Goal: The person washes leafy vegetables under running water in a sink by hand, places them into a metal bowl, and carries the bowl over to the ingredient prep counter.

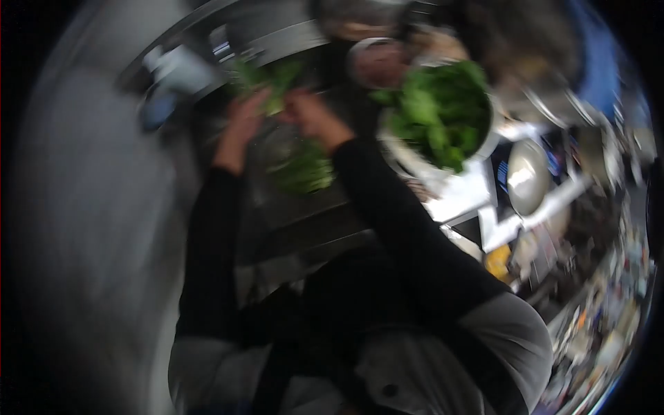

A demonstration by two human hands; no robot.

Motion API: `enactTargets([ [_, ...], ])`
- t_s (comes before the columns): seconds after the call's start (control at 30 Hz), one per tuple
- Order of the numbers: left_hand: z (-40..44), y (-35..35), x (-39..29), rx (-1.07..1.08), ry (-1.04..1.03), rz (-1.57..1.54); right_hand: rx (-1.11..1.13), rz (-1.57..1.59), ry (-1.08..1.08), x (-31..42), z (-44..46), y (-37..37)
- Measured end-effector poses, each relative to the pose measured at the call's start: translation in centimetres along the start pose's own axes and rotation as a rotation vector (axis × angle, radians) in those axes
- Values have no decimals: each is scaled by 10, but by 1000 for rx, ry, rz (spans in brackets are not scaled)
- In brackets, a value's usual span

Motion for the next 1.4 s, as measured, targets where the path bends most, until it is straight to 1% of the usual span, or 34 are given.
enactTargets([
  [0.03,-5,-9,-6,137,-15,8,-8,-3,-110,25,-26,-19],
  [0.07,-10,-3,-9,83,-23,-65,24,-37,-96,40,-33,-36],
  [0.13,-8,7,-15,97,16,-162,-57,-143,-68,35,-12,-40],
  [0.23,-13,31,-9,-112,85,-447,-222,-274,-67,43,-3,-33],
  [0.27,-15,31,-9,-102,102,-449,-234,-208,-56,42,-3,-35],
  [0.33,-31,4,-13,-70,153,-458,-277,-78,-30,41,-7,-35],
  [0.37,-28,-2,-10,-63,150,-305,-244,-39,-1,44,-17,-36],
  [0.43,-19,-7,-3,-45,140,-6,-151,-203,1,43,-29,-36],
  [0.47,-11,-12,0,25,153,5,-98,-285,-8,41,-35,-36],
  [0.5,-2,-12,1,85,168,17,-193,-365,-98,45,-44,-24],
  [0.53,-1,-15,0,137,185,33,-167,-222,-107,36,-37,-14],
  [0.6,0,-15,-5,57,31,36,-117,76,-134,13,-28,1],
  [0.63,2,-12,-5,-26,-14,35,-95,181,-93,7,-27,6],
  [0.7,5,-20,-5,-22,25,20,-46,380,13,10,-25,11],
  [0.73,4,-22,-5,-19,43,12,-41,387,15,10,-25,11],
  [0.8,-2,-24,-3,35,146,92,-30,400,17,12,-24,10],
  [0.83,-6,-23,-2,58,199,130,-74,426,-25,10,-22,8],
  [0.93,-15,-18,-13,93,106,207,28,280,-68,19,-20,-7],
  [1.03,-22,-9,-28,66,-7,218,-43,-5,45,30,-17,-26],
  [1.13,-24,21,-35,-70,3,137,-31,-381,23,41,-13,-41],
  [1.23,-35,23,-45,-74,-32,247,-86,-616,-91,55,-19,-48],
  [1.33,-36,31,-52,-67,-112,154,42,-114,-115,28,6,-56],
  [1.4,-37,27,-54,-23,-152,168,56,-147,-72,28,4,-54],
])
Point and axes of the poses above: each hand's wrist, its own z-axis towards the middle knuckle, its own y-axis out of the back of the hand, x = y × z, the point moved 7 cm from there along z, towards the middle knuckle, and after that the axes turned 15 degrees about -z, right-handed, at the moved point
